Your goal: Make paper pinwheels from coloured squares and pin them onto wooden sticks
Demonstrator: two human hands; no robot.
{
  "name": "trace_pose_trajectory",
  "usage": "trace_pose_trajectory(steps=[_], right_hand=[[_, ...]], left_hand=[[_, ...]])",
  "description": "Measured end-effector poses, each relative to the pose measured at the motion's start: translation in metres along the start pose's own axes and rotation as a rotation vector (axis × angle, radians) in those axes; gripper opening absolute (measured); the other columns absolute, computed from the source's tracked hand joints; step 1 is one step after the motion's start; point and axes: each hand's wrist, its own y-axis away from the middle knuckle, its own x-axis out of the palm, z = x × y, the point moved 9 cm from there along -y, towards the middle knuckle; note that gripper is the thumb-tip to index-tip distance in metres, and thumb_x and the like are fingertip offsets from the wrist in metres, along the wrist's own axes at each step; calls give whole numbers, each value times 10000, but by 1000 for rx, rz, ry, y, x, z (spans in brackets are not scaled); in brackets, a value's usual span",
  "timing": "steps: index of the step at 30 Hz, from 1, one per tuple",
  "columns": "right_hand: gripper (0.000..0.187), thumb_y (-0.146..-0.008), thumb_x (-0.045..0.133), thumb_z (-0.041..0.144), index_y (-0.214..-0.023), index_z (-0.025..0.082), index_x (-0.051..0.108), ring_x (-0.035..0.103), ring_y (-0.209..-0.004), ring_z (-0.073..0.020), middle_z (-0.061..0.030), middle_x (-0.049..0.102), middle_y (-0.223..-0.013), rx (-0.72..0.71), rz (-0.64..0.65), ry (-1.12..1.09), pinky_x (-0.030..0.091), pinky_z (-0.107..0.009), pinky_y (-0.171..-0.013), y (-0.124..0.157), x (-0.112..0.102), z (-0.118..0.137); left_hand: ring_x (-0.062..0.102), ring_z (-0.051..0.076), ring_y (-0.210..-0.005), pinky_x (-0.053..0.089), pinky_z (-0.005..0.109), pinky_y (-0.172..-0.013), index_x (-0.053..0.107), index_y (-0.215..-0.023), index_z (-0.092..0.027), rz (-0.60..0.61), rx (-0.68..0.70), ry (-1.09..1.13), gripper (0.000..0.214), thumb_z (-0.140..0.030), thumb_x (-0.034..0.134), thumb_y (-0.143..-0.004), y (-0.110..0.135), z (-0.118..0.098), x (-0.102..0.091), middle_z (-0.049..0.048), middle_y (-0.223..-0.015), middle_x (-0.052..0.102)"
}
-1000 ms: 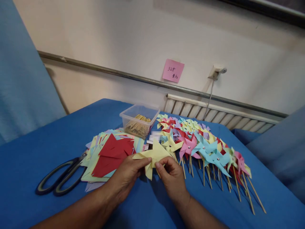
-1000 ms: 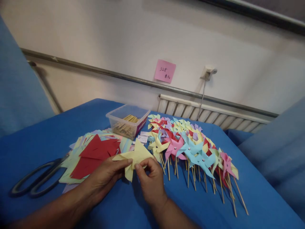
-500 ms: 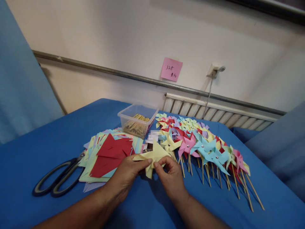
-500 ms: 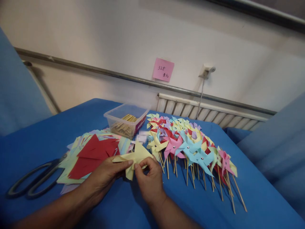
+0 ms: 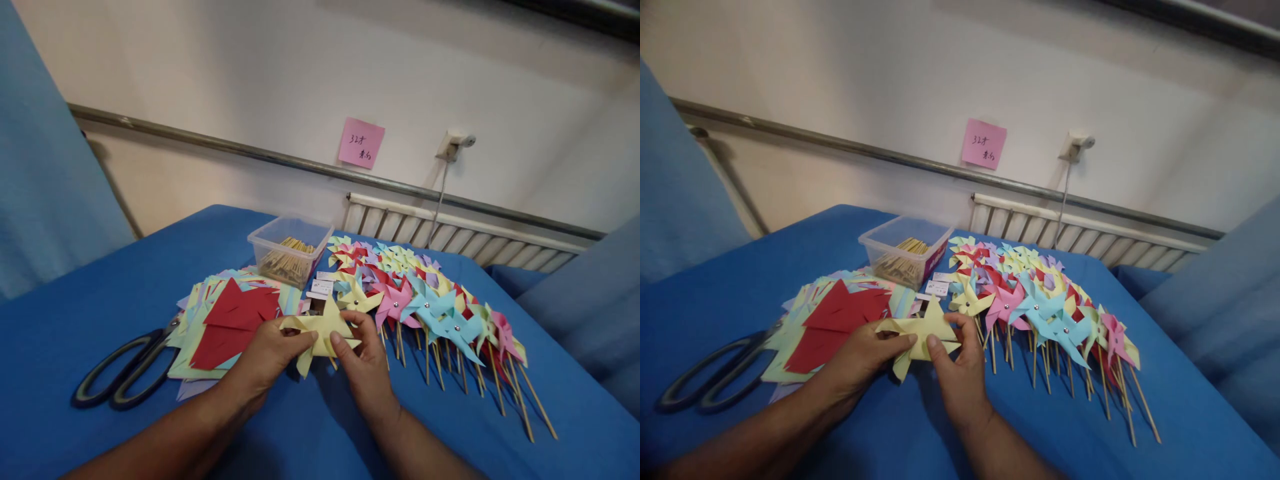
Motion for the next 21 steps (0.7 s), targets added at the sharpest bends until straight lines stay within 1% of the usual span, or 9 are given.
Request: trace_pose_trajectory(steps=[2, 4, 6, 8, 11, 13, 16, 18, 21], right_hand=[[459, -688, 750, 391, -1071, 199, 586, 640, -857, -211, -75, 676, -1003, 42, 23, -123, 514, -304, -702, -3, 2, -1], [483, -661, 770, 421, -1043, 187, 589, 660, -793, -210, -69, 699, -923, 128, 103, -199, 523, -310, -678, -4, 9, -7], [490, -621, 796, 431, -995, 176, 608, 646, -623, -176, -27, 697, -761, 243, 193, -212, 510, -281, -578, -3, 15, -17], [480, -580, 828, 398, -953, 169, 630, 606, -527, -141, 6, 674, -680, 321, 281, -177, 479, -246, -517, 1, 20, -26], [424, -579, 839, 341, -908, 156, 648, 597, -531, -120, 8, 675, -696, 355, 403, -150, 458, -225, -526, 7, 26, -31], [396, -600, 829, 327, -905, 153, 646, 597, -535, -113, 6, 676, -712, 374, 441, -165, 454, -222, -534, 9, 29, -32], [377, -600, 824, 327, -876, 155, 633, 578, -502, -103, 22, 654, -679, 376, 383, -171, 437, -209, -501, 7, 29, -32], [382, -599, 818, 344, -869, 162, 618, 574, -498, -107, 26, 646, -671, 342, 266, -190, 444, -215, -496, 2, 24, -31], [403, -615, 802, 358, -906, 174, 592, 600, -535, -129, 15, 659, -705, 279, 72, -250, 481, -244, -529, -3, 12, -28]], left_hand=[[623, 178, -568, 447, 260, -538, 669, -727, -144, 61, 5, -25, 211, -242, 771, -572, 2, -6, 5, 33, -639, 697], [604, 159, -540, 430, 241, -515, 654, -703, -151, 116, 4, -84, 174, -215, 755, -576, 4, -9, 9, 13, -601, 676], [589, 143, -522, 409, 224, -496, 627, -683, -160, 174, 3, -144, 160, -197, 742, -578, 5, -9, 12, -8, -577, 653], [591, 139, -533, 403, 218, -498, 596, -680, -169, 244, 8, -192, 168, -183, 732, -581, 5, -7, 16, -16, -594, 650], [598, 144, -566, 401, 218, -505, 566, -699, -179, 332, 47, -255, 170, -172, 708, -606, 6, -6, 20, -16, -631, 651], [603, 148, -591, 402, 218, -512, 558, -716, -182, 371, 79, -283, 162, -166, 691, -625, 8, -7, 22, -16, -651, 645], [607, 156, -611, 405, 224, -523, 580, -789, -177, 345, 107, -309, 187, -174, 695, -641, 6, -9, 20, -10, -672, 645], [612, 164, -617, 416, 234, -540, 599, -900, -171, 250, 107, -276, 284, -215, 723, -648, 1, -10, 14, -2, -679, 655], [636, 169, -698, 458, 259, -643, 594, -1024, -167, 121, 35, -67, 411, -289, 754, -666, -2, -3, 6, 27, -780, 689]])
